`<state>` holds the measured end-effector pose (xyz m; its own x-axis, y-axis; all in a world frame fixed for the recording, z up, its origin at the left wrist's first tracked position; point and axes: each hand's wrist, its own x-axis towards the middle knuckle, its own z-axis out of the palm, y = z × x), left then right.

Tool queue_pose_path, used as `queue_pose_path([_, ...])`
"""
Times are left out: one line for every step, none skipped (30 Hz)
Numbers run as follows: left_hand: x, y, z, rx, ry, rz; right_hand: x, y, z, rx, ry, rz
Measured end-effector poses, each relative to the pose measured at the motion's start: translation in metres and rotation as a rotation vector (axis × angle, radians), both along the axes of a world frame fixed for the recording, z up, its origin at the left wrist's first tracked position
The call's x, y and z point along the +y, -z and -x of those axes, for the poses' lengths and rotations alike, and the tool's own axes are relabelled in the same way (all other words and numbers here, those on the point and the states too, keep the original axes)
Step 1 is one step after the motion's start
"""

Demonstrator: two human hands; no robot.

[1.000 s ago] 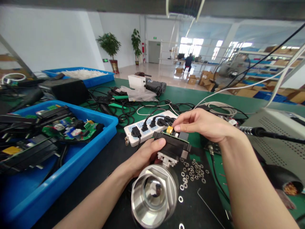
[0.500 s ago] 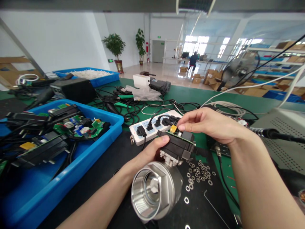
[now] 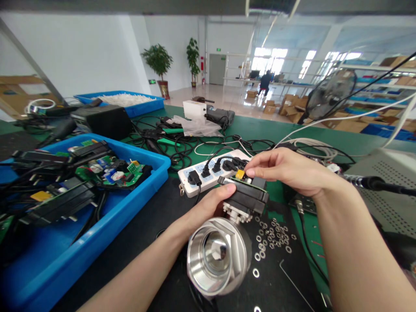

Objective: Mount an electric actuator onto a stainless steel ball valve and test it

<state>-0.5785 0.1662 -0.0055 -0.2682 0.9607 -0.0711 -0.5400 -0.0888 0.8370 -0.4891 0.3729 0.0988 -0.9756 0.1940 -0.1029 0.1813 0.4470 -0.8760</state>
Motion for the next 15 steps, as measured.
queue_pose_path([0.0,0.001,0.0,0.004,-0.001,-0.003,0.0,0.0,0.0,0.0,0.001,0.003])
queue_pose_path([0.001,0.001,0.0,0.007,-0.002,-0.009,0.001,0.001,0.0,-0.002,0.003,0.001])
queue_pose_path([0.001,0.001,0.0,0.008,-0.002,-0.016,0.001,0.001,0.0,-0.004,0.007,-0.003])
queue_pose_path([0.002,0.002,-0.001,0.007,-0.003,-0.022,0.001,0.002,0.0,-0.008,0.012,-0.006])
queue_pose_path([0.002,0.002,-0.001,0.005,-0.003,-0.023,0.002,0.003,0.001,-0.012,0.016,-0.003])
queue_pose_path([0.002,0.002,-0.001,0.004,-0.008,-0.019,0.003,0.004,0.001,-0.017,0.019,0.007])
queue_pose_path([0.003,0.002,-0.001,0.006,-0.017,-0.014,0.004,0.007,0.002,-0.016,0.024,0.023])
queue_pose_path([0.003,0.002,-0.001,0.01,-0.029,-0.008,0.005,0.01,0.004,0.0,0.041,0.041])
queue_pose_path([0.003,0.002,-0.001,0.017,-0.041,-0.003,0.007,0.014,0.006,0.036,0.073,0.052])
queue_pose_path([0.004,0.002,-0.001,0.023,-0.05,-0.001,0.01,0.019,0.009,0.081,0.119,0.044])
queue_pose_path([0.004,0.002,-0.001,0.027,-0.055,-0.003,0.012,0.024,0.013,0.129,0.174,0.008])
queue_pose_path([0.004,0.002,-0.001,0.028,-0.054,-0.006,0.015,0.03,0.016,0.17,0.221,-0.062])
queue_pose_path([0.004,0.002,-0.001,0.028,-0.051,-0.008,0.018,0.036,0.02,0.194,0.248,-0.153])
queue_pose_path([0.004,0.002,-0.001,0.027,-0.05,-0.009,0.021,0.041,0.024,0.201,0.255,-0.247])
queue_pose_path([0.004,0.002,-0.001,0.026,-0.05,-0.008,0.024,0.047,0.028,0.195,0.245,-0.329])
